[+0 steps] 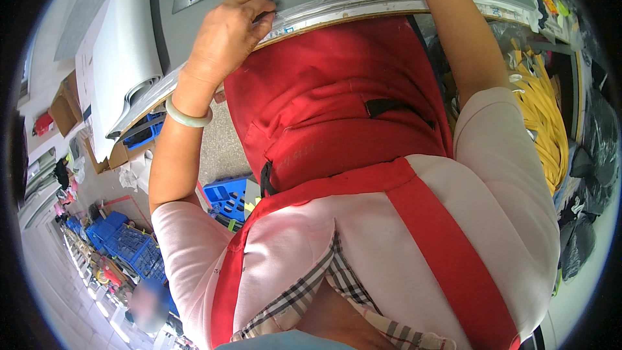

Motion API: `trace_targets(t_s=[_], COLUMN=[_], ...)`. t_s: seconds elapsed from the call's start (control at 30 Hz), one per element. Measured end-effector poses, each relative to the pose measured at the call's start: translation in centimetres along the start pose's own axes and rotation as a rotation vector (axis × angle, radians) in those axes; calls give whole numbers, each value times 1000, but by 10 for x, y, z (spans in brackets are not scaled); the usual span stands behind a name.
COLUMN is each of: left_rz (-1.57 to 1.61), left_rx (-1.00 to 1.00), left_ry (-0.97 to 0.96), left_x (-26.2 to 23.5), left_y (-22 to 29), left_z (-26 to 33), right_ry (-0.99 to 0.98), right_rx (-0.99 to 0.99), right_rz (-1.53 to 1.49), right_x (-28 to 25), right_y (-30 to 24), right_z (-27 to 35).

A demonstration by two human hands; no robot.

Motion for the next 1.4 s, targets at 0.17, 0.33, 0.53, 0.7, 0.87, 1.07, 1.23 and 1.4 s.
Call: trace_targets(t_s=[0.17,0.33,0.53,0.7,0.87,1.07,1.23,1.4], left_rz=[-58,-117,-164,-53,-239,76,425,752], left_rx=[-6,-117,63,323,413,346,98,-155], left_ry=[12,45,115,188,263,630,757,899], left_x=[1,-15,-1,53,100,100,92,89], left_y=[4,-7,9,66,98,94,17,-27], left_z=[4,30,-2,-120,-200,-211,-229,-204], right_ry=[368,389,269,293,396,469,377,765], right_rx=[-394,-411,-414,-565,-729,-877,-797,-883], right_rz=[600,610,473,355,392,549,434,674], right_x=[6,1,5,-3,24,8,-12,-97], right_y=[-13,-19,-20,-62,-85,-83,-65,-86], right_z=[9,11,6,47,116,168,138,155])
Point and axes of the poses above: each hand's wrist, its own z-axis away from the middle knuckle, its own x-axis out of the palm, y = z × x, the point moved 8 cm from there along -z, towards the middle knuckle, and after that the axes turned 12 degrees about x, right-handed, at the moved point
